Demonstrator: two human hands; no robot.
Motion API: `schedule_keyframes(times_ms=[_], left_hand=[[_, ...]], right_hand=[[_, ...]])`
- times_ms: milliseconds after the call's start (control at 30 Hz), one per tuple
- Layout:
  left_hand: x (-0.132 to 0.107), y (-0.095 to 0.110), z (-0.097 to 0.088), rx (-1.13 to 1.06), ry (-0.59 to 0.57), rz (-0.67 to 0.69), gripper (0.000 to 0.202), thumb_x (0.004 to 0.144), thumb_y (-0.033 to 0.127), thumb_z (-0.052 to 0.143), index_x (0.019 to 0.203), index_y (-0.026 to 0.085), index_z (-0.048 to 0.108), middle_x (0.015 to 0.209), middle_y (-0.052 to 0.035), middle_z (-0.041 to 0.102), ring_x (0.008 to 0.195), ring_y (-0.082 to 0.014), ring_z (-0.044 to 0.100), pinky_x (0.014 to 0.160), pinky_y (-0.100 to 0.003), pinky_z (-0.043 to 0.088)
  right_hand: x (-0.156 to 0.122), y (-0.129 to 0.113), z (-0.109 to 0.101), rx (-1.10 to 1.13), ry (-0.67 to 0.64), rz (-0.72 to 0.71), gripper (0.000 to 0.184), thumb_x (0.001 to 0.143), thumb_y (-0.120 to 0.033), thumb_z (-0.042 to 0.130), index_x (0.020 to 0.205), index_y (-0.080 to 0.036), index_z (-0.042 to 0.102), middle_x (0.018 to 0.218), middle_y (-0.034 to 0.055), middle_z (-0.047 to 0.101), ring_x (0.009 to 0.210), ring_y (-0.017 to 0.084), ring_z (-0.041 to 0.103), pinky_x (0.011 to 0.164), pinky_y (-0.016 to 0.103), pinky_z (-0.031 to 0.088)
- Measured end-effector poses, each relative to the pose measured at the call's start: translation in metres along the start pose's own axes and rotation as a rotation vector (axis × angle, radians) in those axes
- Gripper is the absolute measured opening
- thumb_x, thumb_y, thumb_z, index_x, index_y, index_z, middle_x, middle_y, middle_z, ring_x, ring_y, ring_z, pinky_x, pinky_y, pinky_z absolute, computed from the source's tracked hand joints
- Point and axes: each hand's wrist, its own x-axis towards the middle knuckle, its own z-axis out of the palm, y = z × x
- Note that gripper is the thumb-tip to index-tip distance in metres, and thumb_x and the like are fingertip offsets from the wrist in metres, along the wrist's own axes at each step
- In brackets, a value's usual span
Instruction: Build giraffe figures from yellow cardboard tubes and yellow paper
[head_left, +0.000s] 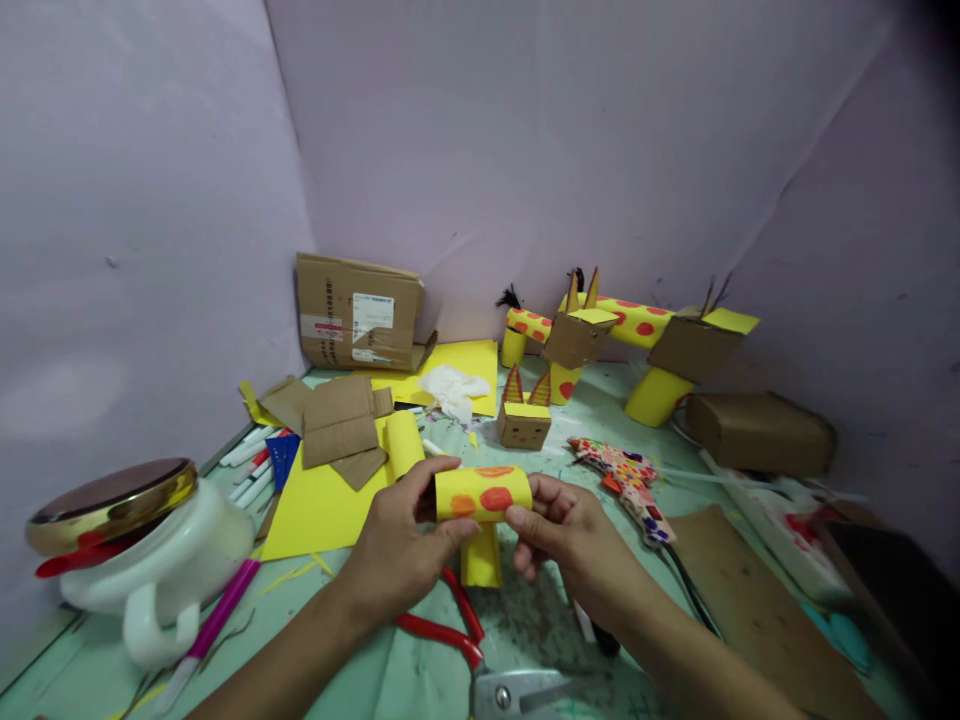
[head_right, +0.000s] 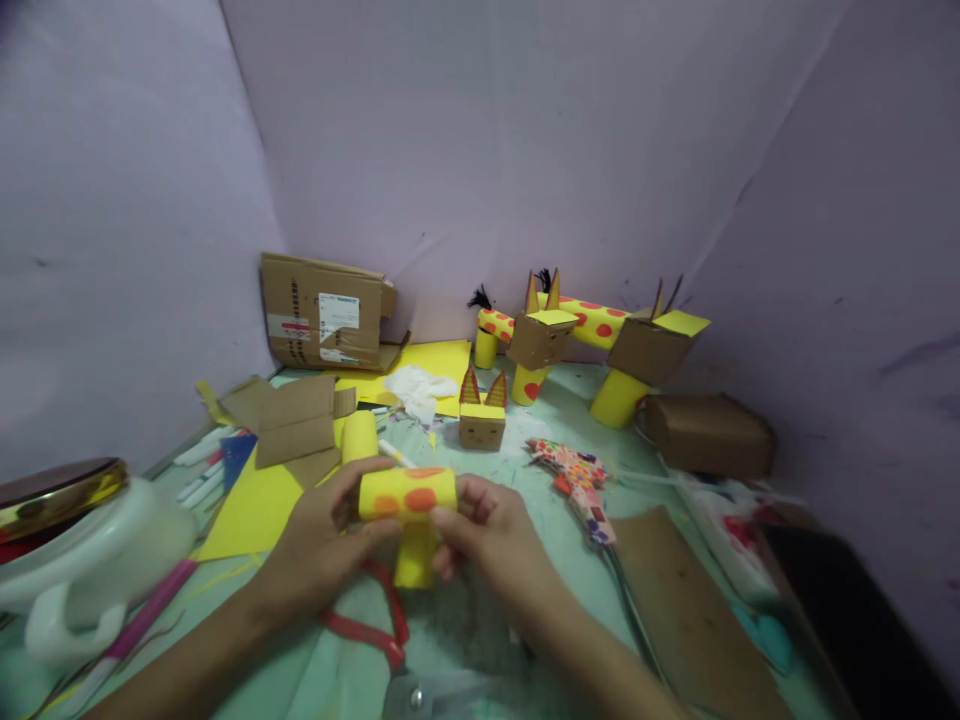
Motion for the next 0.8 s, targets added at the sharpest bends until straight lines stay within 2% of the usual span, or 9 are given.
schedule_keyframes(times_ms=[133,200,267,333,367,467,567,733,800], left_hand=[[-0.002,0.003,0.001,-0.022,0.025,0.023,0.03,0.067,0.02,0.067,0.095,0.018,0.059,0.084,-0.0011,0.069,0.076,-0.017,0.066,0.07,-0.026,0.054],[-0.002,0.001,0.0,0.031,0.028,0.076,0.033,0.069,0.018,0.065,0.101,0.018,0.058,0.091,-0.0025,0.069,0.08,-0.0171,0.066,0.073,-0.027,0.055],[-0.002,-0.003,-0.002,0.153,0.057,0.18,0.048,0.069,0.016,0.065,0.115,0.019,0.052,0.11,-0.0072,0.064,0.095,-0.0202,0.063,0.081,-0.031,0.054],[-0.002,-0.009,-0.003,0.313,0.087,0.355,0.06,0.07,0.014,0.065,0.125,0.02,0.044,0.127,-0.0109,0.053,0.114,-0.0239,0.054,0.092,-0.036,0.049],[-0.002,-0.012,-0.004,0.383,0.09,0.453,0.06,0.071,0.013,0.064,0.127,0.02,0.043,0.129,-0.0117,0.051,0.119,-0.0243,0.05,0.096,-0.037,0.046],[-0.001,-0.018,-0.006,0.496,0.068,0.663,0.048,0.078,0.013,0.059,0.123,0.017,0.046,0.119,-0.0126,0.059,0.114,-0.0212,0.054,0.097,-0.033,0.046],[0.0,-0.019,-0.008,0.562,0.055,0.772,0.044,0.08,0.013,0.056,0.123,0.013,0.045,0.111,-0.0139,0.064,0.106,-0.0193,0.059,0.092,-0.028,0.049],[0.002,-0.014,-0.013,0.78,0.074,0.867,0.049,0.08,0.018,0.057,0.126,0.008,0.043,0.123,-0.023,0.056,0.116,-0.0286,0.053,0.093,-0.037,0.05],[0.001,-0.012,-0.012,0.806,0.074,0.892,0.05,0.08,0.015,0.055,0.127,0.007,0.042,0.121,-0.0231,0.057,0.115,-0.0288,0.054,0.093,-0.038,0.05]], right_hand=[[-0.001,0.004,0.001,-0.014,0.023,-0.045,0.027,0.06,-0.034,0.079,0.072,-0.014,0.066,0.053,-0.002,0.064,0.034,0.007,0.054,0.035,0.016,0.041],[0.0,0.005,0.001,-0.018,0.029,-0.071,0.027,0.06,-0.034,0.079,0.072,-0.013,0.066,0.052,-0.0024,0.064,0.035,0.007,0.055,0.036,0.015,0.042],[0.002,0.005,0.0,-0.034,0.04,-0.081,0.027,0.061,-0.033,0.079,0.073,-0.013,0.066,0.054,-0.0022,0.064,0.037,0.007,0.056,0.038,0.016,0.044],[0.003,0.004,0.0,-0.047,0.057,-0.081,0.027,0.061,-0.034,0.078,0.073,-0.013,0.066,0.055,-0.002,0.065,0.037,0.007,0.056,0.038,0.016,0.044],[0.002,0.005,0.0,-0.052,0.07,-0.081,0.027,0.061,-0.034,0.078,0.073,-0.013,0.066,0.054,-0.0022,0.064,0.036,0.007,0.055,0.037,0.016,0.043],[0.0,0.006,0.001,-0.066,0.107,-0.081,0.027,0.061,-0.035,0.077,0.071,-0.013,0.066,0.05,-0.0029,0.062,0.033,0.007,0.053,0.034,0.014,0.04],[-0.004,0.008,0.002,-0.066,0.143,-0.058,0.027,0.061,-0.036,0.077,0.07,-0.013,0.065,0.046,-0.0034,0.059,0.029,0.005,0.048,0.03,0.013,0.035],[-0.004,0.007,0.003,-0.05,0.137,-0.027,0.03,0.063,-0.038,0.075,0.073,-0.012,0.066,0.051,-0.0028,0.06,0.026,0.002,0.041,0.028,0.012,0.029],[-0.006,0.006,0.003,-0.08,0.145,-0.031,0.029,0.063,-0.038,0.075,0.073,-0.012,0.066,0.052,-0.0026,0.06,0.027,0.001,0.042,0.028,0.011,0.028]])
